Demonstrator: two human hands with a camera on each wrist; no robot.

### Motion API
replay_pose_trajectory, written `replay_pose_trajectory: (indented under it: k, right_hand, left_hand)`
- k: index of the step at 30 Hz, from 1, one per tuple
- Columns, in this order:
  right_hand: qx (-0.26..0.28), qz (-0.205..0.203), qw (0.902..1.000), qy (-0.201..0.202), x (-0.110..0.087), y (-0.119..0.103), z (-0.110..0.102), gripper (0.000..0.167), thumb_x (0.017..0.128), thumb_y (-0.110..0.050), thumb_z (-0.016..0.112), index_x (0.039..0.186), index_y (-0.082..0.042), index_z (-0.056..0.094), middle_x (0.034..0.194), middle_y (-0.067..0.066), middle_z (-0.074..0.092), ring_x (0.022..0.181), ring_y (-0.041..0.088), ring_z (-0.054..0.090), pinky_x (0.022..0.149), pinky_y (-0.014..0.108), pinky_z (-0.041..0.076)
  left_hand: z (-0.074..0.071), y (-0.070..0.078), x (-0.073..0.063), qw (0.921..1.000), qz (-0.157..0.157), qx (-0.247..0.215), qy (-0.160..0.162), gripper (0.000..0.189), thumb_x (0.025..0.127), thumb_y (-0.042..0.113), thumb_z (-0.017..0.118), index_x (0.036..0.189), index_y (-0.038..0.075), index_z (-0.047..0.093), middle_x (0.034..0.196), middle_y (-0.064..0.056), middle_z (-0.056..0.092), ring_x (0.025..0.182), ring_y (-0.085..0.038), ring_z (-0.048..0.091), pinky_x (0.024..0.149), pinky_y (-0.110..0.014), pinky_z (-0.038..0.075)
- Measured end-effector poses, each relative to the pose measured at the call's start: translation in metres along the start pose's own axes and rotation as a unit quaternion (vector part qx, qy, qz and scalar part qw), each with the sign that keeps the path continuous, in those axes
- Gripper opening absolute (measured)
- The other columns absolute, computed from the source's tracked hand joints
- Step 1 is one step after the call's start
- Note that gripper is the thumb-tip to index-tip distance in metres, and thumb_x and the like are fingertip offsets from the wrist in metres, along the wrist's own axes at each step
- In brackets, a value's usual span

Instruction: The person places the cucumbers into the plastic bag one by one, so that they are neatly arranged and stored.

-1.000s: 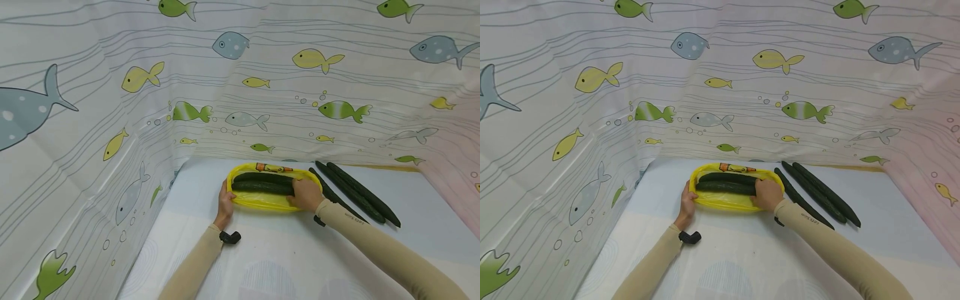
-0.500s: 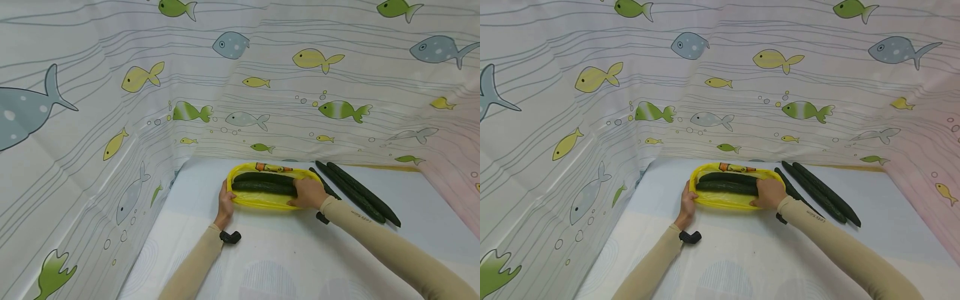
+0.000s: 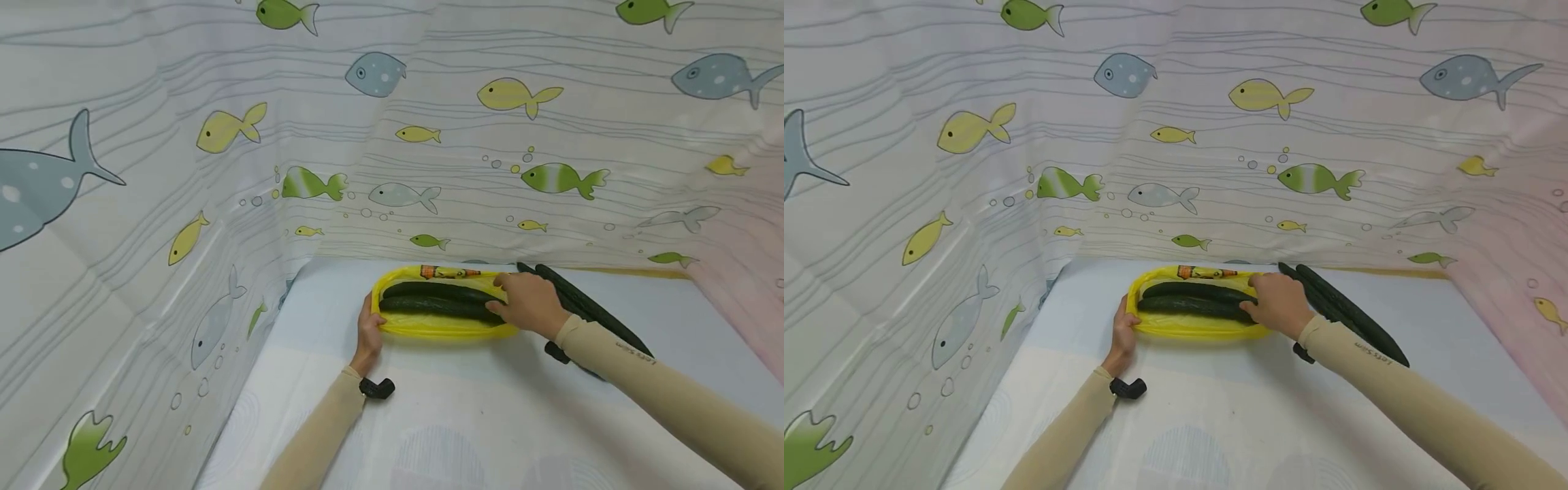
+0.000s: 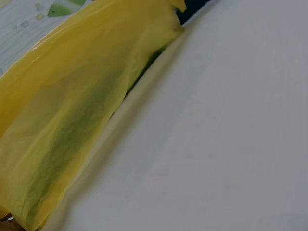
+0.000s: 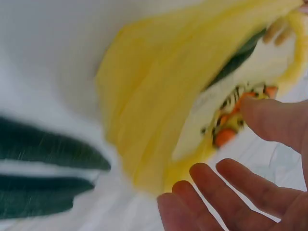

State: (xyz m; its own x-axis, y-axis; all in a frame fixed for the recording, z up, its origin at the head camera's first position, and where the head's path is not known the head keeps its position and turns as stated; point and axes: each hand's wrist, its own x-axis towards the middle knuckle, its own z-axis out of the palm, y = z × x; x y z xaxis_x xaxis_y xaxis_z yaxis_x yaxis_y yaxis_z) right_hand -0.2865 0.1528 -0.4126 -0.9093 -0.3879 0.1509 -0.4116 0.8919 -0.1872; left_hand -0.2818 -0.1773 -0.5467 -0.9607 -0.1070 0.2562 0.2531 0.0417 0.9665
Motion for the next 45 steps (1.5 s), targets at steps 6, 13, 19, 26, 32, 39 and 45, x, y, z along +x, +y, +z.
replay_pose_trajectory:
  k: [6,13,19,26,32,39,45]
  right_hand:
    - [-0.02,0.022,0.9994,0.02,-0.013,0.037,-0.032,0.044,0.091,-0.033,0.08,0.116,0.003,0.074,0.103,0.021,0.079,0.072,0.029,0.07,0.048,0.038,0.052]
    - [-0.034,0.054,0.9977,-0.025,-0.034,0.08,-0.05,0.049,0.091,-0.036,0.078,0.117,0.006,0.072,0.101,0.025,0.077,0.061,0.022,0.062,0.043,0.036,0.045]
    - [-0.027,0.083,0.9944,-0.059,-0.056,0.103,-0.045,0.05,0.092,-0.037,0.077,0.117,0.006,0.072,0.098,0.024,0.077,0.065,0.028,0.066,0.049,0.044,0.05]
    - [0.006,0.088,0.9912,-0.098,-0.081,0.122,-0.028,0.05,0.092,-0.04,0.077,0.112,0.006,0.074,0.096,0.02,0.077,0.073,0.029,0.07,0.056,0.046,0.054]
    - [0.047,0.088,0.9892,-0.108,-0.097,0.131,-0.01,0.048,0.092,-0.045,0.078,0.105,0.002,0.076,0.094,0.012,0.078,0.078,0.025,0.07,0.061,0.044,0.055]
    - [0.068,0.079,0.9877,-0.116,-0.112,0.139,0.005,0.052,0.091,-0.047,0.078,0.107,0.003,0.076,0.094,0.009,0.078,0.077,0.022,0.07,0.062,0.043,0.056]
    - [0.091,0.075,0.9858,-0.119,-0.125,0.145,0.017,0.056,0.092,-0.049,0.078,0.112,0.003,0.076,0.09,0.003,0.076,0.074,0.013,0.066,0.061,0.037,0.054]
  left_hand:
    - [-0.002,0.0,-0.001,1.0,-0.002,-0.001,0.004,0.083,0.082,-0.002,0.036,0.165,-0.001,0.031,0.171,-0.019,0.034,0.16,-0.035,0.028,0.13,-0.055,0.019]
    - [-0.006,0.001,-0.001,0.9999,-0.012,-0.004,0.007,0.084,0.082,-0.003,0.034,0.166,0.001,0.029,0.172,-0.017,0.032,0.16,-0.036,0.027,0.131,-0.054,0.018]
    - [-0.007,0.004,-0.001,0.9999,-0.002,-0.011,0.01,0.084,0.081,-0.003,0.034,0.165,-0.002,0.03,0.171,-0.02,0.034,0.159,-0.037,0.029,0.13,-0.055,0.019]
    - [-0.007,0.008,0.002,1.0,0.001,-0.006,0.004,0.084,0.082,-0.003,0.033,0.165,-0.002,0.028,0.171,-0.02,0.032,0.159,-0.038,0.028,0.13,-0.056,0.018]
    - [-0.007,0.008,0.004,0.9999,-0.007,-0.009,0.0,0.084,0.083,-0.003,0.033,0.166,0.0,0.027,0.172,-0.018,0.03,0.16,-0.036,0.026,0.13,-0.055,0.017]
    - [0.0,0.004,0.001,0.9996,-0.012,-0.026,0.003,0.083,0.082,-0.003,0.033,0.166,-0.002,0.028,0.172,-0.02,0.03,0.161,-0.036,0.024,0.13,-0.056,0.017]
    - [0.005,0.003,-0.001,0.9993,-0.012,-0.035,0.002,0.083,0.082,-0.004,0.033,0.165,-0.002,0.028,0.172,-0.021,0.03,0.16,-0.036,0.025,0.131,-0.055,0.016]
